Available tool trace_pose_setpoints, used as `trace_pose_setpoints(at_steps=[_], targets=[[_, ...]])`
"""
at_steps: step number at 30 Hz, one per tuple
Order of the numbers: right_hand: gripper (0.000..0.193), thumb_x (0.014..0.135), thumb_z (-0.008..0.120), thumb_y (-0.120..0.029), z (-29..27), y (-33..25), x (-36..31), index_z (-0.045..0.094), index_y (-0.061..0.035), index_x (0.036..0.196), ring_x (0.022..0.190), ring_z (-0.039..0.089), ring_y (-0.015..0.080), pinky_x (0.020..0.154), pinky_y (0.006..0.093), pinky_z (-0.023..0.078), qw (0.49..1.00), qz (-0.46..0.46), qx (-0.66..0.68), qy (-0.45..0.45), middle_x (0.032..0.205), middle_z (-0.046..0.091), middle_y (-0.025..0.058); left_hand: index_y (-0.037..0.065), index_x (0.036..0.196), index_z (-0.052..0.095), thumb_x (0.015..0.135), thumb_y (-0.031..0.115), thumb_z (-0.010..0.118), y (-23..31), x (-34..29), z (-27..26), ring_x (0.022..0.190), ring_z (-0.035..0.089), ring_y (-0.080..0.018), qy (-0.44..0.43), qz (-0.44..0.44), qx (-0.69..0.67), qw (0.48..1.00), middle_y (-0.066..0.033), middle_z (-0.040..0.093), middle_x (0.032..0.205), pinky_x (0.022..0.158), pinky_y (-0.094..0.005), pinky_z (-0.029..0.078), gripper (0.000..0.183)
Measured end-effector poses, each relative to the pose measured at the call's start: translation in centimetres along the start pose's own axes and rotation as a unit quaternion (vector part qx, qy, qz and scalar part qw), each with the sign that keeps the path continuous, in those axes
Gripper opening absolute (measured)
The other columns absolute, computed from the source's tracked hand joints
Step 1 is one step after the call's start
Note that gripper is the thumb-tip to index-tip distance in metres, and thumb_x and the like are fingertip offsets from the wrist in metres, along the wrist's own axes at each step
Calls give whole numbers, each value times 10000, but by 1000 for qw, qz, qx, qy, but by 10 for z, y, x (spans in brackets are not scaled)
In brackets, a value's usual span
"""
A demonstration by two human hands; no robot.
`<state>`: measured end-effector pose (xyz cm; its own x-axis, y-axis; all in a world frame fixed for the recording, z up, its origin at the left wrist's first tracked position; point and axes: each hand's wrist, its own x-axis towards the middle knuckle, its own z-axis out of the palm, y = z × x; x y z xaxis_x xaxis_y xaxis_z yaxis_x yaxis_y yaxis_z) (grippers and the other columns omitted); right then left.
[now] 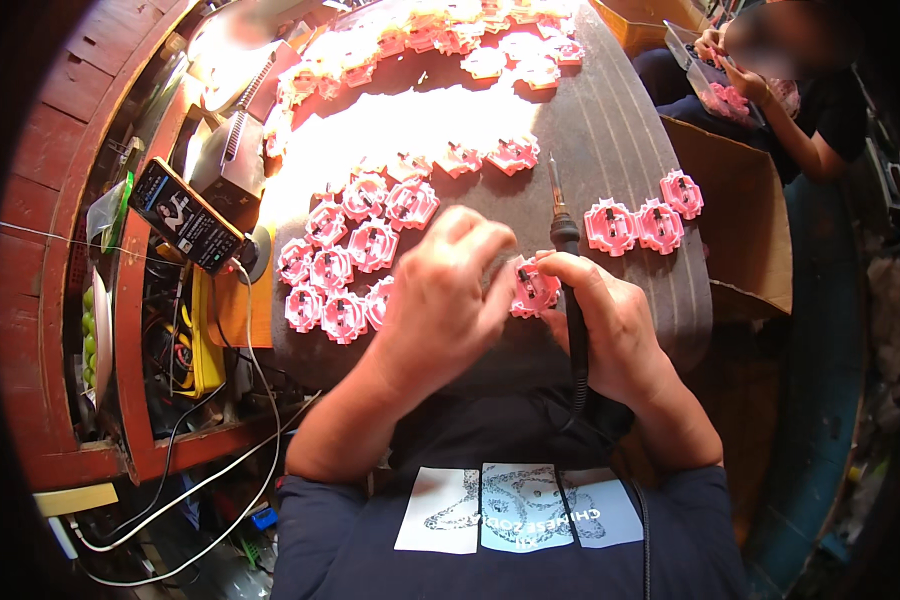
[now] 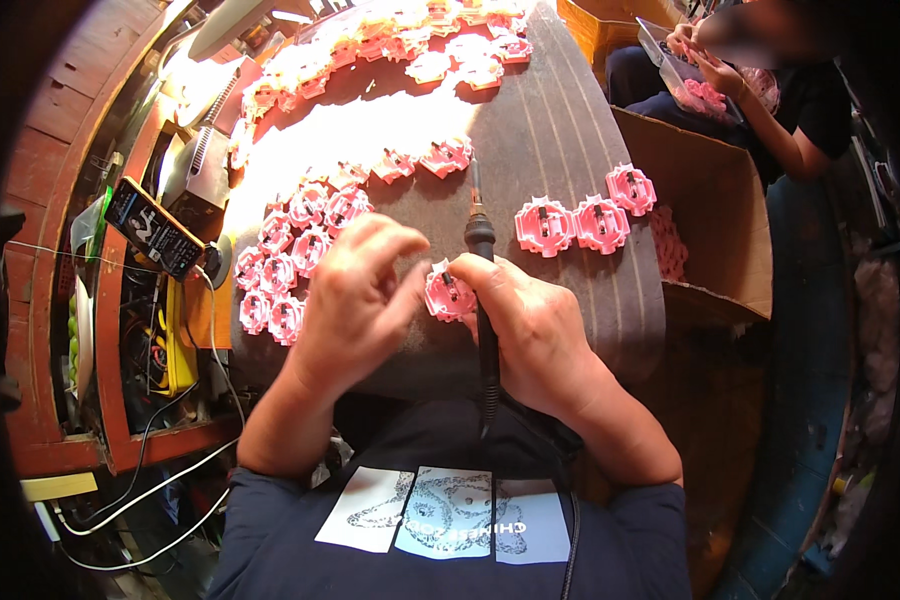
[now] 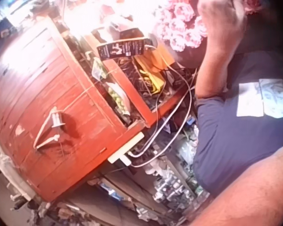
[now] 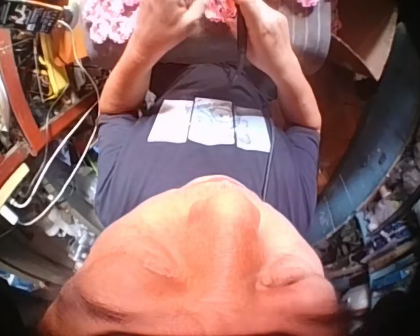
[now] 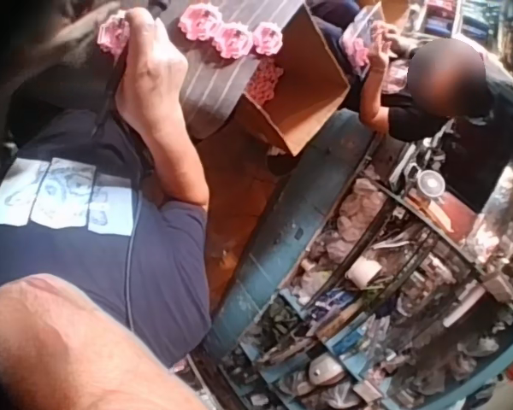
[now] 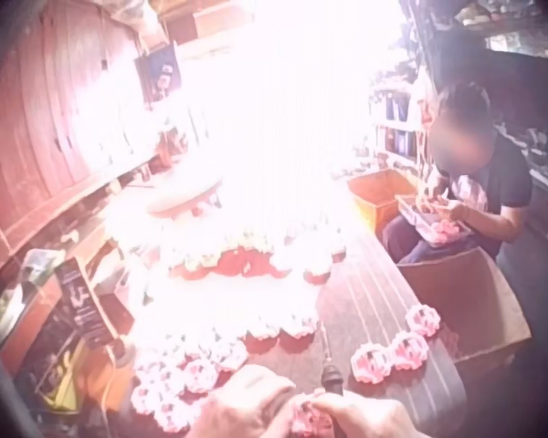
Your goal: The person uses a soldering iron to attach small black components to pink plastic parts on a workbench. They repeatedly pick up parts, apply solder, and place the finished pieces back on the table.
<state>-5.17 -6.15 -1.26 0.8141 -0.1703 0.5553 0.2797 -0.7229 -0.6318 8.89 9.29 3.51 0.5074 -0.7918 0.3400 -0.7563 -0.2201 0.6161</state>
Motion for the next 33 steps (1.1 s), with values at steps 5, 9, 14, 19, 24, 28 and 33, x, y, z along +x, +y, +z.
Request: trace_pose_setpoints(at_steps=[5, 9, 14, 19, 24, 28, 33], targets=[[511, 885, 740, 32, -9, 8, 0, 583, -34, 1367, 968, 731, 428, 804, 453, 573, 998, 39, -51, -7, 1118, 726, 223, 15, 1107, 703, 926, 94, 661, -26, 61, 0, 1068, 654, -368, -40, 60, 205, 976, -177, 691, 1096, 928, -500, 537, 202], [496, 878, 700, 41, -18, 18, 4, 588, -44, 1353, 902, 726, 439, 740, 484, 560, 989, 42, -128, 64, 1057, 726, 226, 31, 1078, 730, 888, 94, 620, -52, 84, 32, 1135, 630, -375, -24, 126, 291, 948, -146, 703, 1109, 886, -515, 569, 228], [507, 864, 706, 43, -21, 23, 3, 588, -39, 1351, 886, 707, 459, 761, 503, 562, 973, 27, -187, 133, 1065, 715, 237, 20, 1027, 682, 909, 77, 627, -35, 58, 39, 1042, 676, -341, -27, 152, 284, 947, -164, 692, 1083, 871, -467, 573, 142], [507, 869, 749, -16, -2, 2, -12, 588, -43, 1349, 800, 661, 437, 685, 520, 528, 993, -25, -80, 84, 1015, 668, 220, 8, 981, 628, 939, 56, 683, -12, 8, 23, 924, 675, -379, -78, 91, 128, 985, -183, 645, 1002, 810, -457, 574, 84], [541, 829, 751, 7, 16, 0, -12, 594, -64, 1342, 681, 587, 368, 584, 483, 470, 991, -53, -85, 89, 870, 584, 164, -9, 1058, 629, 908, 4, 703, -6, -18, 23, 942, 670, -386, -67, 113, 34, 991, -174, 653, 1034, 816, -463, 582, 168], [537, 824, 730, 36, 17, 3, -13, 596, -57, 1336, 664, 575, 357, 570, 477, 459, 992, -51, -87, 79, 836, 572, 151, -13, 1094, 641, 899, -17, 698, -6, -24, 28, 998, 685, -386, -74, 99, 9, 992, -178, 671, 1091, 853, -455, 592, 204], [528, 816, 716, 70, 16, 4, -11, 592, -36, 1319, 656, 568, 350, 573, 469, 452, 993, -57, -67, 80, 849, 597, 156, -21, 1140, 648, 879, -30, 712, -8, -26, 28, 1017, 691, -395, -73, 106, 4, 992, -186, 666, 1129, 858, -448, 598, 268]])
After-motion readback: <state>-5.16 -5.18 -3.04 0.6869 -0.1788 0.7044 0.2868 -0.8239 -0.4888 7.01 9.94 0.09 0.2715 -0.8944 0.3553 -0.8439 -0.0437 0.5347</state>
